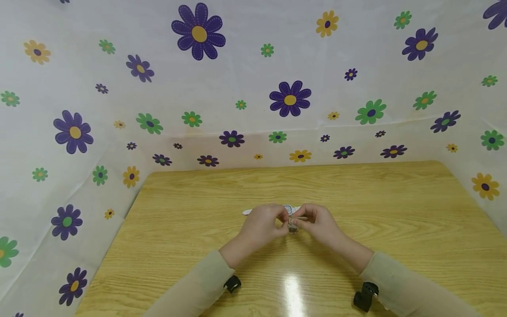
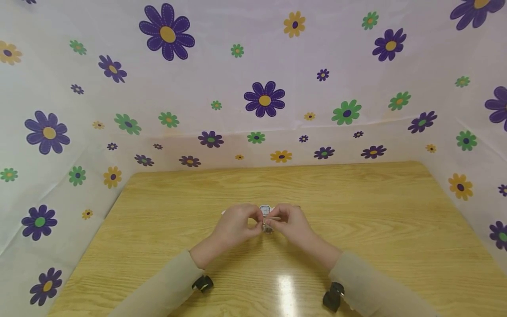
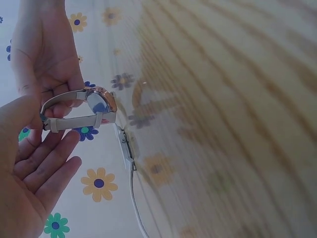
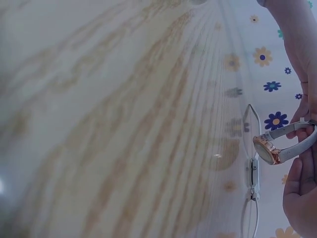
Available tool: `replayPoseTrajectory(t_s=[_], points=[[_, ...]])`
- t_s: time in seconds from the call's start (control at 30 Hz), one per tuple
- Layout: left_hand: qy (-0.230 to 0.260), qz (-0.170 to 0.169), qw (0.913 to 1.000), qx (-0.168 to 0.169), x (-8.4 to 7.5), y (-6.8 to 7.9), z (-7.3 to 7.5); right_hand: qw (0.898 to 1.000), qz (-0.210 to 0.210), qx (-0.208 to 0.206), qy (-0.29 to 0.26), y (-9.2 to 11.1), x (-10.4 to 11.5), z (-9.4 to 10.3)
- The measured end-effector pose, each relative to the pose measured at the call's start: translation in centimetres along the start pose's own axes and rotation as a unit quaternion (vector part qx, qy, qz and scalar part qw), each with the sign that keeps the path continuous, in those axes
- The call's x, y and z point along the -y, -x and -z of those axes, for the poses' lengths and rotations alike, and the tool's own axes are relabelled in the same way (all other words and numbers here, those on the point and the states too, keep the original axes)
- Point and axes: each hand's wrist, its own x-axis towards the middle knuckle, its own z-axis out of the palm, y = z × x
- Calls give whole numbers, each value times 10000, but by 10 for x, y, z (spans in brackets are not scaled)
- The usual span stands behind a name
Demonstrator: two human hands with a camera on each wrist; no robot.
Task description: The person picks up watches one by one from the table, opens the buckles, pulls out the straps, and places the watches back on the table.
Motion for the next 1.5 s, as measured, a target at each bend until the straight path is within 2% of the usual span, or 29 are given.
replayPoseTrajectory(t_s=[0.37, 0.67, 1.03, 1.17, 1.37, 1.5], points=[[-323, -206, 9992, -136, 0, 0, -2, 9999, -128, -34, -21, 0, 0, -3], [-534, -286, 9981, -138, -5, -2, -1, 9999, 125, 40, 26, 0, -2, -4], [-764, -394, 9958, -330, 2, -2, -1, 9999, 61, -56, 80, -1, 4, -3], [-733, -441, 9959, -287, 3, -1, -1, 9999, -28, -104, 84, -1, 5, -3], [-573, -238, 9977, -281, 5, -1, -1, 9998, -92, -157, 117, 0, 6, -2], [-280, -139, 9992, -268, 6, 0, -3, 9998, -124, -142, 48, -1, 6, -1]])
